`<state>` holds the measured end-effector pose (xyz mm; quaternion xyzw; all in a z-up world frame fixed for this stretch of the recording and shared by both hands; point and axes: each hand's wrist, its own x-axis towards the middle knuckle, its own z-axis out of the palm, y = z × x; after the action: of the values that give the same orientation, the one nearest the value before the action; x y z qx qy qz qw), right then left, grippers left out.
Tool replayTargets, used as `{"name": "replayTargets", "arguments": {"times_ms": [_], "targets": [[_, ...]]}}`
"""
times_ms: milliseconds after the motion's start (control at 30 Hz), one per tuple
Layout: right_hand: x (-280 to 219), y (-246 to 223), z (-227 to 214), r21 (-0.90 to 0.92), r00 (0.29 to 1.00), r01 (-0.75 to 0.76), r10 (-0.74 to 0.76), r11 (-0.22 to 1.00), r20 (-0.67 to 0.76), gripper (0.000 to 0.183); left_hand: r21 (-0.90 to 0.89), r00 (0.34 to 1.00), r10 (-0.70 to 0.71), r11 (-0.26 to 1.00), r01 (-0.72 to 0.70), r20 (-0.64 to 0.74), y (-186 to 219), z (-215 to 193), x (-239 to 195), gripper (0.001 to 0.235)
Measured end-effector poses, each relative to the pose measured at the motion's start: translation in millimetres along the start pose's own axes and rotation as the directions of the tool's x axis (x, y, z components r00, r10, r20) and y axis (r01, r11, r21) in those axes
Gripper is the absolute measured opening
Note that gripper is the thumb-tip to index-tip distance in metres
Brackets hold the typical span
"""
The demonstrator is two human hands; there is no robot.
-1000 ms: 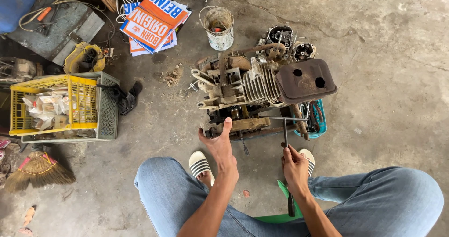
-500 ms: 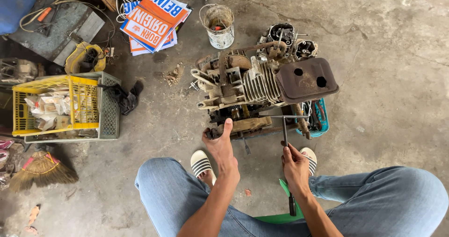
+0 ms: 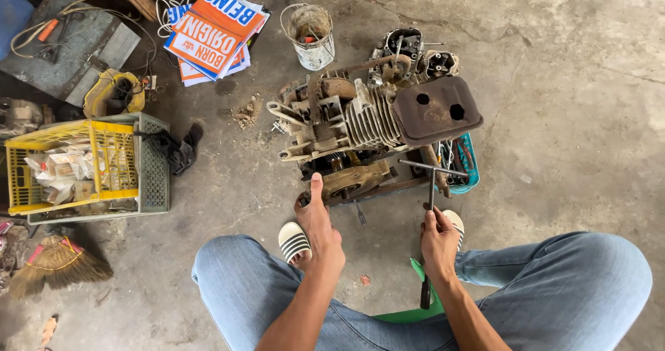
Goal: Disassembling a small engine to inspect and repair internal components using hand tools
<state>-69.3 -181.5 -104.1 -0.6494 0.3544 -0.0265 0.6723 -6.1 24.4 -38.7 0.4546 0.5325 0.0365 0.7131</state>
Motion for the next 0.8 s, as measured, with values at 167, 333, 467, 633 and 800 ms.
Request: {"name": "replayTargets", "arguments": {"times_ms": [167, 333, 467, 633, 800], "targets": [[-2.0, 4.5, 5.4, 0.004, 0.998, 0.055, -0.055, 0.998, -0.021, 0.024, 0.011, 0.998, 0.048, 0.999, -0.048, -0.037, 1.2, -1.6, -4.3, 0.113], [0.7, 14.0, 6.8, 0.005, 0.998, 0.060, -0.060, 0.998, -0.003, 0.023, 0.107, 0.989, 0.140, 0.985, -0.134, -0.046, 0.7, -1.8, -11.3, 0.113], [1.4, 17.7, 7.1, -0.006, 0.998, 0.056, -0.056, 0.998, 0.015, 0.022, 0.116, 0.984, 0.172, 0.979, -0.166, -0.043, 3.5, -5.3, -30.6, 0.114], [2.5, 20.3, 6.4, -0.045, 0.999, 0.033, -0.033, 0.998, 0.008, 0.022, 0.078, 0.985, 0.172, 0.982, -0.169, -0.031, -2.1, -11.3, -32.4, 0.112], [0.9, -2.1, 2.6, 0.006, 0.998, -0.031, 0.031, 0.999, 0.051, 0.027, 0.170, 0.987, 0.155, 0.974, -0.147, -0.036, -1.1, -18.7, -37.8, 0.097]]}}
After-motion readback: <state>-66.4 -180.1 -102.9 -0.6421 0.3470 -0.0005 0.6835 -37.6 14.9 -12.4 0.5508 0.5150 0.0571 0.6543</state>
